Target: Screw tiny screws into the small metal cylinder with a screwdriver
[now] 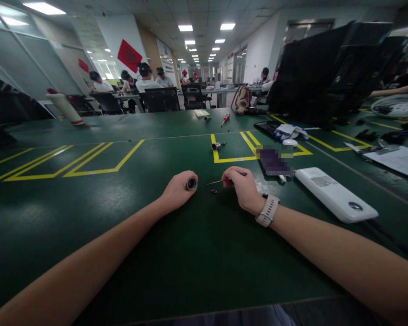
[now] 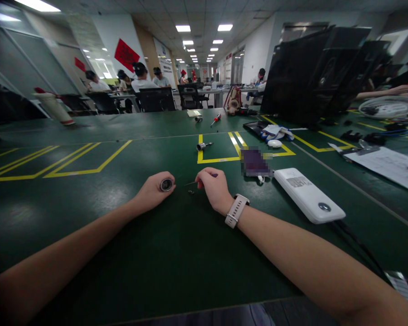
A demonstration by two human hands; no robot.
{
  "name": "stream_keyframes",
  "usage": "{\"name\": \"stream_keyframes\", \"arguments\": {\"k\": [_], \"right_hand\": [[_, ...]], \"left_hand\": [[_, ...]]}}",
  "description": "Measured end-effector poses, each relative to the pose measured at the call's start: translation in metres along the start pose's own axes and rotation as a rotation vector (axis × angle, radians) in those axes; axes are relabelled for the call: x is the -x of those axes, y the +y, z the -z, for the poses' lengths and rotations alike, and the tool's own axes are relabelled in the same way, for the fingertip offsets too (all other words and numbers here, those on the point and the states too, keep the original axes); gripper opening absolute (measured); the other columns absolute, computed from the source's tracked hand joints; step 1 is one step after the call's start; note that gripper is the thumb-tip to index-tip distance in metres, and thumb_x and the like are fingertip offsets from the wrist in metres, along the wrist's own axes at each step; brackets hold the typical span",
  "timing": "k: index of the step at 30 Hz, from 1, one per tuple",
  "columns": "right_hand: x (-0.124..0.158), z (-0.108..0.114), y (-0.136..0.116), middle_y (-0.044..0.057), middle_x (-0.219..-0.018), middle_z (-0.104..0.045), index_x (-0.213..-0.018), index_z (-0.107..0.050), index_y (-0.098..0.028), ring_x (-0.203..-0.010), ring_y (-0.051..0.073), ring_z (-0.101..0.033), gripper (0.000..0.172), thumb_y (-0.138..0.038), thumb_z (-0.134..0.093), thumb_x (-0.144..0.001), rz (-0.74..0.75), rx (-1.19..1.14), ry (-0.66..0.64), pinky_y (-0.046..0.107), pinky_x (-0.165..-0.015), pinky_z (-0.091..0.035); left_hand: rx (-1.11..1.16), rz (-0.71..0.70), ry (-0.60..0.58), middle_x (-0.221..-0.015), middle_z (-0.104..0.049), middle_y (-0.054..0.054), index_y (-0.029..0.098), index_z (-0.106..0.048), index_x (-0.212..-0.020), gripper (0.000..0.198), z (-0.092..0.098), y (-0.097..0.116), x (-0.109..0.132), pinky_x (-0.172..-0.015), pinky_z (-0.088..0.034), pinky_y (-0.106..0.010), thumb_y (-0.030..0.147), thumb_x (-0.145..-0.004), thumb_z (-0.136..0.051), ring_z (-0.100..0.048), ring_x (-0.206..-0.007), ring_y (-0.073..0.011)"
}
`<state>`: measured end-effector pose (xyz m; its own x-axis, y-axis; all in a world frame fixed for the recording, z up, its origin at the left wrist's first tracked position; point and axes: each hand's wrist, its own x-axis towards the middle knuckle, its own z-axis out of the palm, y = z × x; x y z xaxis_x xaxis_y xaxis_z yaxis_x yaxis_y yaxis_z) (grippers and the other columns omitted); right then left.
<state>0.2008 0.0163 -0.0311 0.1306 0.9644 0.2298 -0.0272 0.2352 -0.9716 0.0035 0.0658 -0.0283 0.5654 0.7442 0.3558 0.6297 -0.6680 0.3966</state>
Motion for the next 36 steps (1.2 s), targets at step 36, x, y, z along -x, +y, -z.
{"name": "stream_keyframes", "arguments": {"k": [36], "right_hand": [[0.008, -0.007, -0.008, 0.002, -0.068, -0.062, -0.07, -0.063, -0.016, -0.066, 0.013, -0.055, 0.019, -0.031, -0.054, -0.079, -0.281, -0.277, -0.282, 0.03, -0.066, -0.039]], "left_hand": [[-0.04, -0.104, -0.033, -0.073, -0.055, -0.002, 0.018, -0.05, -0.072, 0.006, 0.002, 0.004, 0.002, -0.065, -0.042, -0.028, 0.013, -0.075, -0.05, -0.053, -0.071, -0.0157]]}}
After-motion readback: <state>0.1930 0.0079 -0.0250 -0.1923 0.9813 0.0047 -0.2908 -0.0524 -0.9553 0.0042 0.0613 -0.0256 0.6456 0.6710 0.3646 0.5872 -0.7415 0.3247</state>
